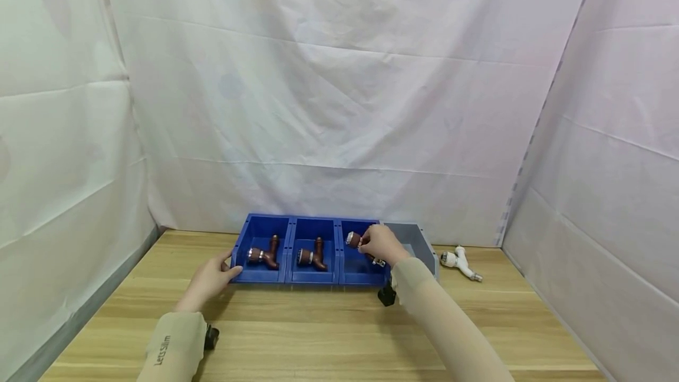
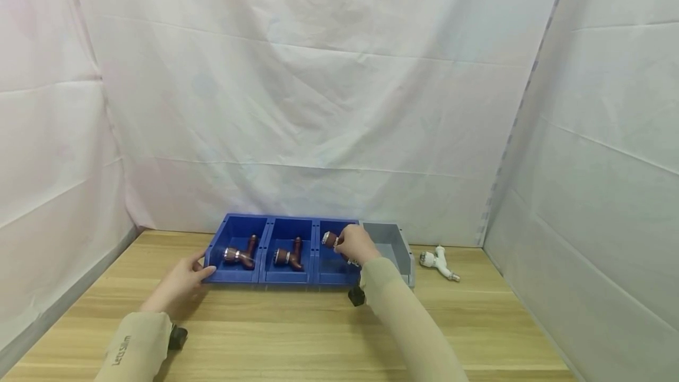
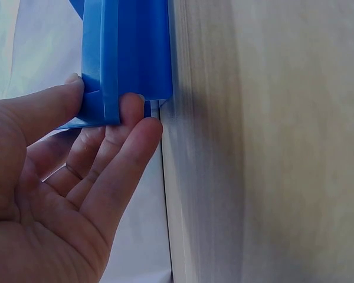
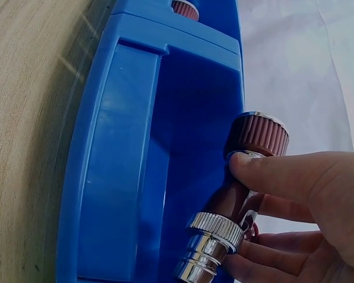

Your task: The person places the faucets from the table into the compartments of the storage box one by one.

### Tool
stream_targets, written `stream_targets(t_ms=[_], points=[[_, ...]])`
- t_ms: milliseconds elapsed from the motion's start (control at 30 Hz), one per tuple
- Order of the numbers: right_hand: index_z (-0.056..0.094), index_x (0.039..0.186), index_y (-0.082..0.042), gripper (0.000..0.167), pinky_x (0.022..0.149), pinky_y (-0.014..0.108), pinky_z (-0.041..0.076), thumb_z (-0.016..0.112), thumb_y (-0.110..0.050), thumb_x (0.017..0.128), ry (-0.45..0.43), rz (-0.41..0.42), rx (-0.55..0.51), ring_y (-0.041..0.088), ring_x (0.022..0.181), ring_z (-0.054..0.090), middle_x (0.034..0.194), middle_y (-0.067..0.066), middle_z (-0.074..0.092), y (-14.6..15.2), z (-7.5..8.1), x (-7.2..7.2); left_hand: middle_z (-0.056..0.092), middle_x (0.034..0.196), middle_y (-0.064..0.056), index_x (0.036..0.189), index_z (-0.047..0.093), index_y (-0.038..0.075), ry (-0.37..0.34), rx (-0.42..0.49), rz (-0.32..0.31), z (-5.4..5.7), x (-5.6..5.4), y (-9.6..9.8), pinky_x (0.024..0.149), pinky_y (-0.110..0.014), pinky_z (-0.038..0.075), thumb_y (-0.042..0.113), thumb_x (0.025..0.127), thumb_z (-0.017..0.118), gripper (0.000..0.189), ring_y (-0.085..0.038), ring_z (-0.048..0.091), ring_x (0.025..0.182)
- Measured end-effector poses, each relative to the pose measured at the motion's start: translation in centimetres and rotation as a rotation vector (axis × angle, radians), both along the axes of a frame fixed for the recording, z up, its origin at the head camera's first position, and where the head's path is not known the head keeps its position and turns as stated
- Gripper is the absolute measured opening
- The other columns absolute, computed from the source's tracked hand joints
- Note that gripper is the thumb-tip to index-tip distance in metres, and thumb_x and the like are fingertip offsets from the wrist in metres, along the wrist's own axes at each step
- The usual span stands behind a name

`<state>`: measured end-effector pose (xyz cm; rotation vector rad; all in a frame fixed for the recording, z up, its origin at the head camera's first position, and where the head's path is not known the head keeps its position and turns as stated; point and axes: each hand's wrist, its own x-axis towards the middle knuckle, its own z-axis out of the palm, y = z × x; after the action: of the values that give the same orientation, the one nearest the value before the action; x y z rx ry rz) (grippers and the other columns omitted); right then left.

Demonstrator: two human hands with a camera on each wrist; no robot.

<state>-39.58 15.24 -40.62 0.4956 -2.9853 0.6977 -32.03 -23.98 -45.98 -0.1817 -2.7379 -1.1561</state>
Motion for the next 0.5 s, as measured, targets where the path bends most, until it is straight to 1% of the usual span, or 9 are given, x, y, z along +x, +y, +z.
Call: stream_targets(t_ms=[167,300,400,500], points=[[0.075,0.077,-0.003,0.012,0.062,0.034,0.051,0.073,-0.011,0.086,0.000,0.001,-0.005,0.014,0.052,0.056,0.066,0.004,0.066,0.04,-0.11,-0.06,0.056,0.069,-0.004,0.140,0.038,-0.013,-0.010,0.006,-0.005,0.03,0.00,0.03,0.050,-0.034,0.042,0.013,0.094,0.063,0.059,-0.017,0.050,0.053],[0.074,0.077,-0.003,0.012,0.061,0.034,0.050,0.073,-0.011,0.086,-0.003,0.004,-0.001,0.014,0.051,0.056,0.062,0.003,0.064,0.05,-0.27,-0.10,0.057,0.069,-0.004,0.140,0.038,-0.013,-0.011,0.003,-0.004,-0.02,-0.11,0.04,0.051,-0.033,0.042,0.013,0.094,0.063,0.059,-0.017,0.051,0.053],[0.074,0.075,-0.005,0.012,0.061,0.033,0.051,0.073,-0.011,0.086,-0.008,-0.005,0.000,0.014,0.051,0.056,0.062,0.003,0.064,0.02,-0.32,-0.12,0.057,0.069,-0.004,0.141,0.038,-0.013,-0.019,0.004,-0.001,-0.09,-0.20,0.05,0.050,-0.033,0.042,0.013,0.094,0.063,0.059,-0.016,0.051,0.052],[0.074,0.075,-0.007,0.011,0.061,0.033,0.051,0.074,-0.011,0.085,-0.010,-0.022,-0.003,0.015,0.052,0.057,0.065,0.003,0.065,-0.04,-0.22,-0.09,0.056,0.069,-0.005,0.141,0.038,-0.012,-0.032,0.010,0.002,-0.21,-0.30,0.07,0.050,-0.032,0.042,0.014,0.094,0.063,0.060,-0.017,0.051,0.052]])
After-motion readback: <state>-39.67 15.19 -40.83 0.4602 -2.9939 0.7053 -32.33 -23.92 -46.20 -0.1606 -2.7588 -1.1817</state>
